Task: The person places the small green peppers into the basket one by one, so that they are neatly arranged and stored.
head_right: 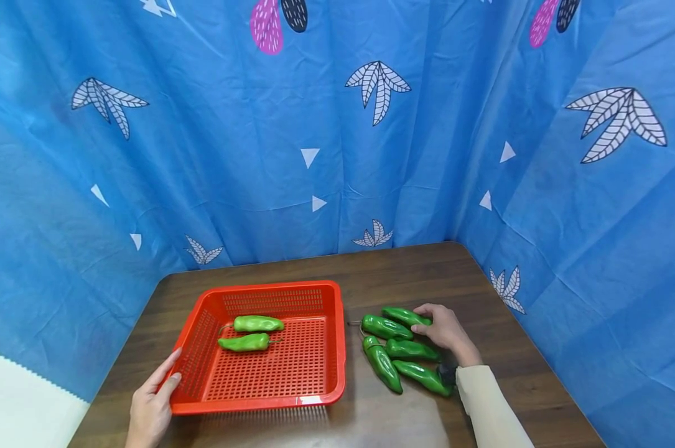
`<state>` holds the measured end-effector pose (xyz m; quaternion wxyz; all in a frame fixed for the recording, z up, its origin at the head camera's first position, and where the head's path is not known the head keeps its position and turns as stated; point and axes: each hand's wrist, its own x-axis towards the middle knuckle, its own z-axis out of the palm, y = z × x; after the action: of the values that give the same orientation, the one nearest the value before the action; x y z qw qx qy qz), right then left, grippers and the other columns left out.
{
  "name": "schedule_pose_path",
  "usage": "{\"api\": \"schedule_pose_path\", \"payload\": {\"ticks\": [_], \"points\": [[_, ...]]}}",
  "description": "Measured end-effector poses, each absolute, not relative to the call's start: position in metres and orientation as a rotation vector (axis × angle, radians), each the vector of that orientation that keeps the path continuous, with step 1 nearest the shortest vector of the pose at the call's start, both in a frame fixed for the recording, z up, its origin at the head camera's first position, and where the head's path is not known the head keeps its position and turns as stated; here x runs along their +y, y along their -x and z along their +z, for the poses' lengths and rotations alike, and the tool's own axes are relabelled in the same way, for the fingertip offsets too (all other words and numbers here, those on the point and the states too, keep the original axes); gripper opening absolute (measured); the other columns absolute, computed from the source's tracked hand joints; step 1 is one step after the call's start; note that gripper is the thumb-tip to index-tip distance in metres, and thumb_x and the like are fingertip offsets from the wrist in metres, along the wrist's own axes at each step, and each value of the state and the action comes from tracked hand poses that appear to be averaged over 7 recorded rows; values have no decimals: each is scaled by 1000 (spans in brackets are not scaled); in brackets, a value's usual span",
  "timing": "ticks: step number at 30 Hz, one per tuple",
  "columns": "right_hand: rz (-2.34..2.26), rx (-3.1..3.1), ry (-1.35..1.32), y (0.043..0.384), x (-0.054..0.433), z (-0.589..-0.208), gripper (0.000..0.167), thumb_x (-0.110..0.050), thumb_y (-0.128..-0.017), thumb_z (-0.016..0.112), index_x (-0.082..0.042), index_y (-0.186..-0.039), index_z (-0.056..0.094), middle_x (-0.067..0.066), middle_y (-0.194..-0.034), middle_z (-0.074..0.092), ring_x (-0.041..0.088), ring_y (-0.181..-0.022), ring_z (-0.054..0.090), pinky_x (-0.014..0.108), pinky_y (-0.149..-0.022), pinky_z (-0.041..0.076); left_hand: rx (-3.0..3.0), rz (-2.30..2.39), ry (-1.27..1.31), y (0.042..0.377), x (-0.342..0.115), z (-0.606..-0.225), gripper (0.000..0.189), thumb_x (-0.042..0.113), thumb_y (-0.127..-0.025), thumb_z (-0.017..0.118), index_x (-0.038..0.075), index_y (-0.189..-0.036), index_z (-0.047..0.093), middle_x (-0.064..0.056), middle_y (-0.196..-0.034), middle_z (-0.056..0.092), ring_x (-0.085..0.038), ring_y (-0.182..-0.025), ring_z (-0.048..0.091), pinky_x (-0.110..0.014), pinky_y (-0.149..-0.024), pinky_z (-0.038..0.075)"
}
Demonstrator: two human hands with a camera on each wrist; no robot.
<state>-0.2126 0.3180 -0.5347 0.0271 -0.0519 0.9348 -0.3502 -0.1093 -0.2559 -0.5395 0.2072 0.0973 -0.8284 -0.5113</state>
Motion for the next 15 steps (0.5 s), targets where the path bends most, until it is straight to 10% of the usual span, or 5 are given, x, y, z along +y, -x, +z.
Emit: {"api": "schedule_pose_path", "payload": {"ticks": [7,15], "points": [[-1074,2922,167,214,316,-526,39,-18,-91,73,-3,-127,64,23,-126,63,44,-116,58,51,-94,51,-2321,-1425,-275,109,-256,-539,41,14,-101,60,22,-141,60,-7,-141,61,22,-110,50,-1,-88,42],[-1111,2946,167,216,318,-522,40,-21,-92,73,-6,-129,64,22,-128,63,41,-114,59,50,-92,52,-2288,-1435,-257,110,-256,-542,41,8,-99,61,19,-139,62,5,-134,64,19,-109,54,-2,-88,43]]}}
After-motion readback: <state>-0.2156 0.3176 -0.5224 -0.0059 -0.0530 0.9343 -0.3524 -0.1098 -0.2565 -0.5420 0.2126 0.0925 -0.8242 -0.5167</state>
